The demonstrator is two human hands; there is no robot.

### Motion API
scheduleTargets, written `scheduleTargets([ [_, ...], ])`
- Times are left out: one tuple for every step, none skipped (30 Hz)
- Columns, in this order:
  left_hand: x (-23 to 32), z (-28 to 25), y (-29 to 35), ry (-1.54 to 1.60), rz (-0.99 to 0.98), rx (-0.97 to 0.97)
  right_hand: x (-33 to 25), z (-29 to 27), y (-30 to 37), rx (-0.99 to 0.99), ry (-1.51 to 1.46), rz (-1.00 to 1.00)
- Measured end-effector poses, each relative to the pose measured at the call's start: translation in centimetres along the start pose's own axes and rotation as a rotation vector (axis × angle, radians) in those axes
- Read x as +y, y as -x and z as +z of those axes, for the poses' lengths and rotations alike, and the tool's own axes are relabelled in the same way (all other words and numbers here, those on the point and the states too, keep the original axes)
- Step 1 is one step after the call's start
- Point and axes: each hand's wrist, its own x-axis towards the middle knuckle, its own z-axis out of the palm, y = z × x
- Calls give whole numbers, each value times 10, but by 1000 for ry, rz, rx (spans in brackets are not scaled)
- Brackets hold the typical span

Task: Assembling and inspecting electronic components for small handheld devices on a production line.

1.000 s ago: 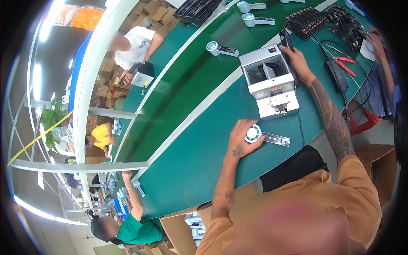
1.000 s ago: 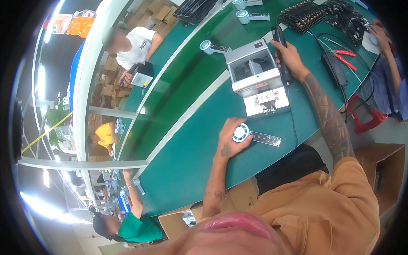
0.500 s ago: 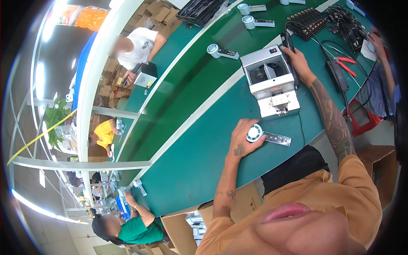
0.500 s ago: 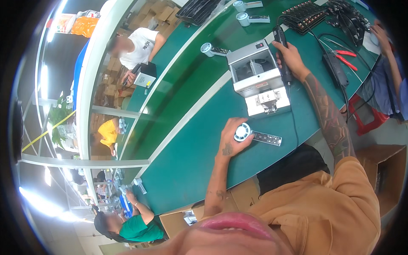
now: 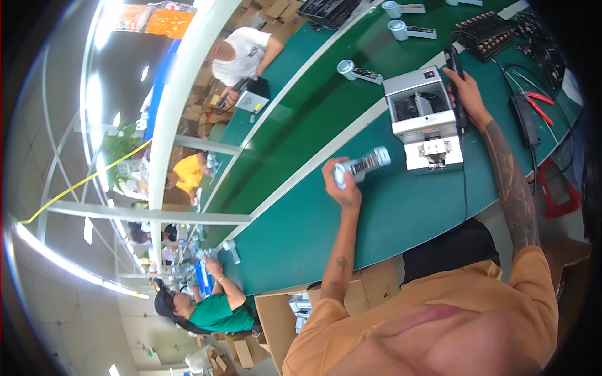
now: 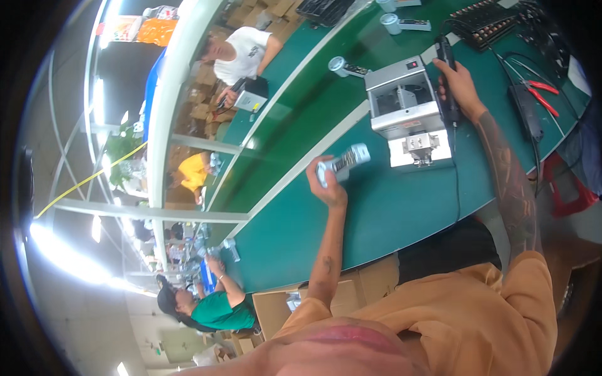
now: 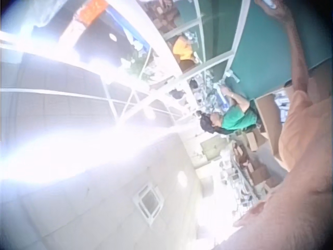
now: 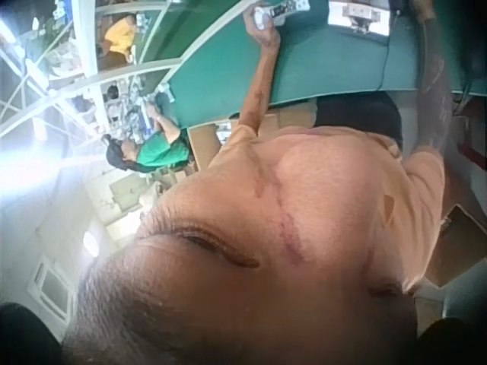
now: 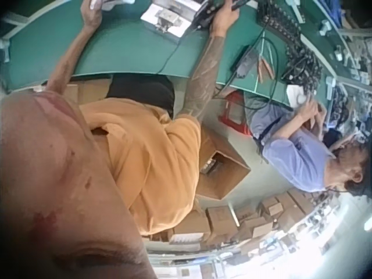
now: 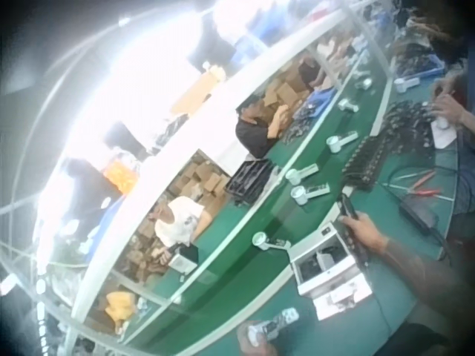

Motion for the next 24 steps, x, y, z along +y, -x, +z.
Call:
scheduleTargets([
  [-5,4,-12,-24,20,-1,-3,-2,0,11,-8,8],
  [-14,11,-19,-18,-184,31,-2,-4,-1,24,4,18],
  [-23,19,-28,-9,-386,63,0,-7,-4,18,-7,0],
  [-36,27,-39,-26,-413,61,1,-7,-6,6,-11,3],
  [-49,31,-52,-49,-440,59,1,-5,-6,18,3,2],
  [-68,23,-66,-142,-423,24,4,3,-4,16,9,12],
  [-82,15,-80,-227,-405,-9,0,12,1,7,-18,4],
  [-90,17,-92,-235,-404,-2,0,11,0,-2,-21,5],
  [-95,20,-102,-406,-375,-133,0,6,-1,4,-15,7],
  [-100,19,-111,-579,-344,-265,1,3,-3,8,-11,12],
  [-107,14,-121,-659,-312,-416,0,4,-2,-2,-21,12],
  [-113,11,-129,-672,-309,-409,-2,5,-2,-7,-20,10],
  [-114,19,-136,-701,-80,-402,-4,2,-1,4,-10,6],
  [-114,27,-142,-721,149,-389,-7,1,0,10,-10,3],
  [-115,39,-149,-686,180,-404,-10,1,0,26,-10,-1],
  [-110,62,-153,-666,176,-409,-11,-3,0,50,3,-2],
  [-107,81,-161,-620,297,-427,-10,-4,-1,68,20,2],
  [-105,84,-169,-616,412,-462,-2,4,0,49,-2,31],
  [-104,96,-173,-619,402,-458,-3,6,2,43,-21,31],
  [-104,112,-179,-674,487,-529,-6,7,3,38,-39,22],
  [-104,124,-182,-729,573,-601,-6,5,3,32,-32,19],
  [-107,133,-183,-730,574,-591,-7,5,4,19,-30,20],
  [-115,136,-178,-837,621,-664,-7,7,5,1,-31,32],
  [-122,136,-173,-945,666,-739,-6,10,5,-9,-33,37],
])
